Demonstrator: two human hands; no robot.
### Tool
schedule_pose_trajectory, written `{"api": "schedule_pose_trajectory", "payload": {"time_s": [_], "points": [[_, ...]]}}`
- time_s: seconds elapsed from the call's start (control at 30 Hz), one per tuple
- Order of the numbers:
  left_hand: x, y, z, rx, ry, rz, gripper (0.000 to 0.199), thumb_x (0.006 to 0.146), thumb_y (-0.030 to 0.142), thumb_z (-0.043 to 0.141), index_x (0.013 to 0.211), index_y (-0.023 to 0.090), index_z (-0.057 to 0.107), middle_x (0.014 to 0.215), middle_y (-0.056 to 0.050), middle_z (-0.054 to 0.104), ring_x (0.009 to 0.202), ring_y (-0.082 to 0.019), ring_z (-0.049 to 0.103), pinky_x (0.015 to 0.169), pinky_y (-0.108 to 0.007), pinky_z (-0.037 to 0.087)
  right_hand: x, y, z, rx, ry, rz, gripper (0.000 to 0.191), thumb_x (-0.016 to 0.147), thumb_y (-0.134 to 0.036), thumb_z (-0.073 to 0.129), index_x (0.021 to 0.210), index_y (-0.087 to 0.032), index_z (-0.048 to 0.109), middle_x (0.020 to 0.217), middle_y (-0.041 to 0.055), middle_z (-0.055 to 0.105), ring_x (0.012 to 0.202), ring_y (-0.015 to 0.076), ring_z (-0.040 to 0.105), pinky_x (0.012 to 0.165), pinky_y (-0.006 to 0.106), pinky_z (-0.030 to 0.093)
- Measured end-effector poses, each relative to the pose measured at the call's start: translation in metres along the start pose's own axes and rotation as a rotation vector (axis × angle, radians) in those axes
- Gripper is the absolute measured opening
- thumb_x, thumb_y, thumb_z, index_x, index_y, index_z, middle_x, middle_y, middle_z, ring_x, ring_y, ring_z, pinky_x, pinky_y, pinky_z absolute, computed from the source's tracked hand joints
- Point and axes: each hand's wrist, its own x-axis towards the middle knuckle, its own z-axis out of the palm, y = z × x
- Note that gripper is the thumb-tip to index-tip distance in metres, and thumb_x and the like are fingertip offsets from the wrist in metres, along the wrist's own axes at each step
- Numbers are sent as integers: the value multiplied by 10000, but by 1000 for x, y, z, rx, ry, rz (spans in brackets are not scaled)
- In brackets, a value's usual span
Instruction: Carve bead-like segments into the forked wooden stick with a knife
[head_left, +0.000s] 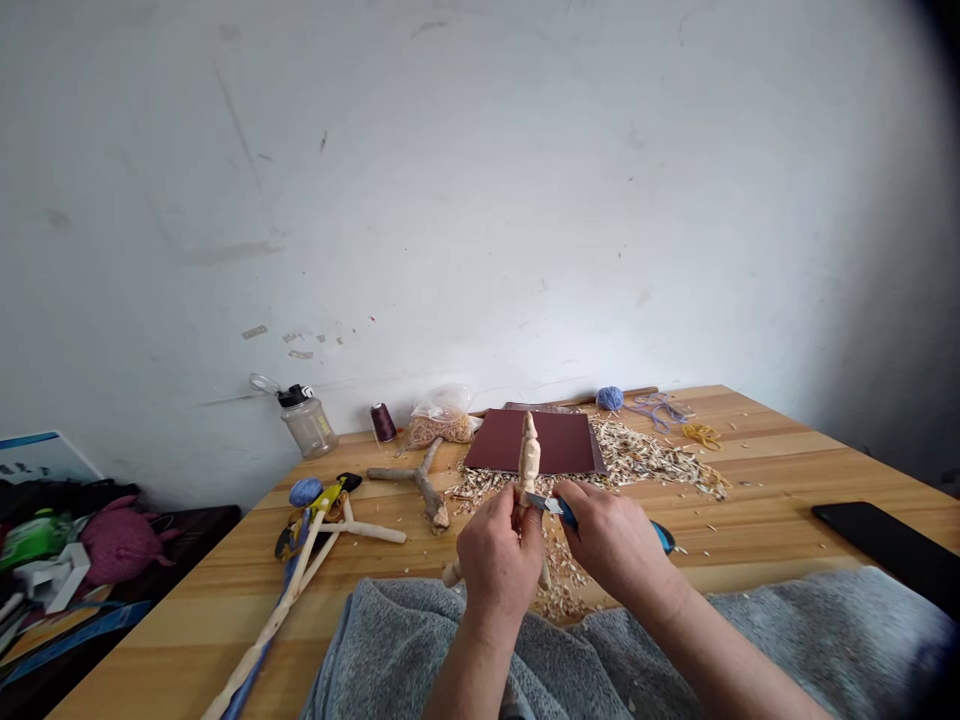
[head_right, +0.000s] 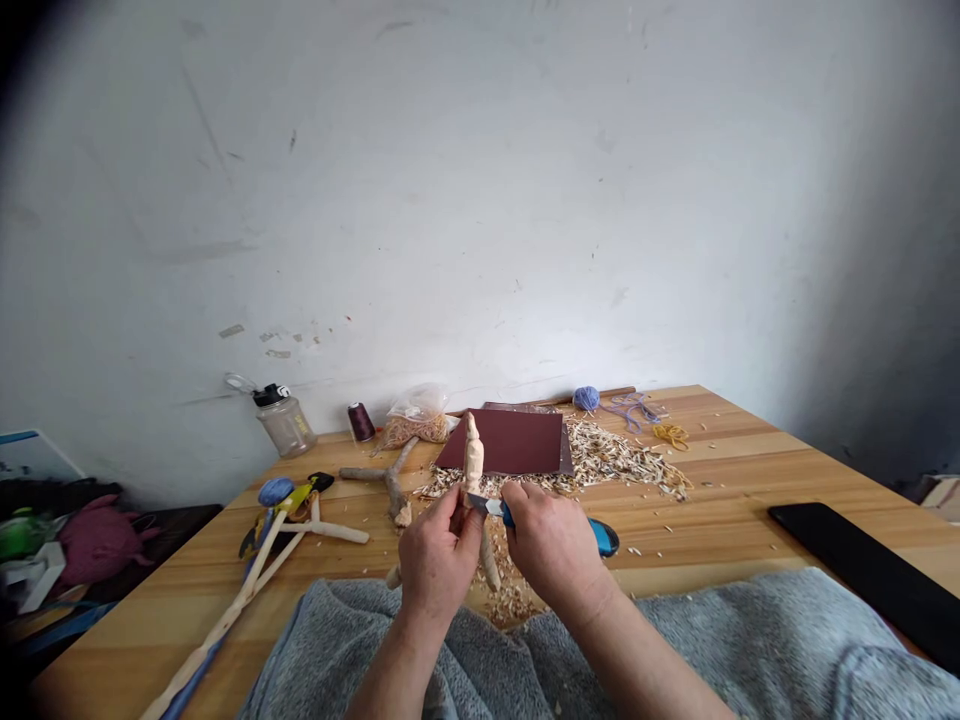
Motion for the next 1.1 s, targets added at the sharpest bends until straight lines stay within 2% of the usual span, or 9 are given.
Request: {"api": "schedule_pose_trajectory", "payload": {"time_s": [0.5, 0.7, 0.93, 1.1], "points": [[-3, 3, 3, 58, 18, 35, 185, 818, 249, 510, 945, 186, 628, 771, -59, 694, 718, -197, 639, 620, -264, 416, 0, -6, -3, -89, -29, 41, 104, 830, -178, 438, 875, -235, 513, 799, -2, 621, 647, 133, 583, 508, 255, 211], [-4, 5, 2, 70, 43, 32, 136, 809, 259, 519, 859, 201, 632, 671, -38, 674, 639, -189, 622, 575, -260, 382, 1, -7, -2, -91, -33, 62, 108, 839, -168, 423, 861, -235, 504, 787, -5, 628, 648, 148, 604, 492, 264, 182], [-2, 7, -4, 56, -20, 24, 168, 829, 307, 498, 752, 210, 611, 633, -32, 656, 612, -178, 607, 545, -249, 334, 3, -4, 0, -121, -8, 78, 115, 838, -153, 423, 852, -229, 509, 762, 4, 621, 658, 147, 603, 491, 267, 171], [1, 5, -10, -48, -129, -7, 223, 838, 354, 475, 724, 215, 608, 596, -13, 633, 556, -150, 562, 522, -234, 307, 4, -2, 1, -122, 20, 65, 122, 812, -135, 452, 846, -229, 520, 753, 1, 617, 675, 137, 590, 501, 260, 182]]}}
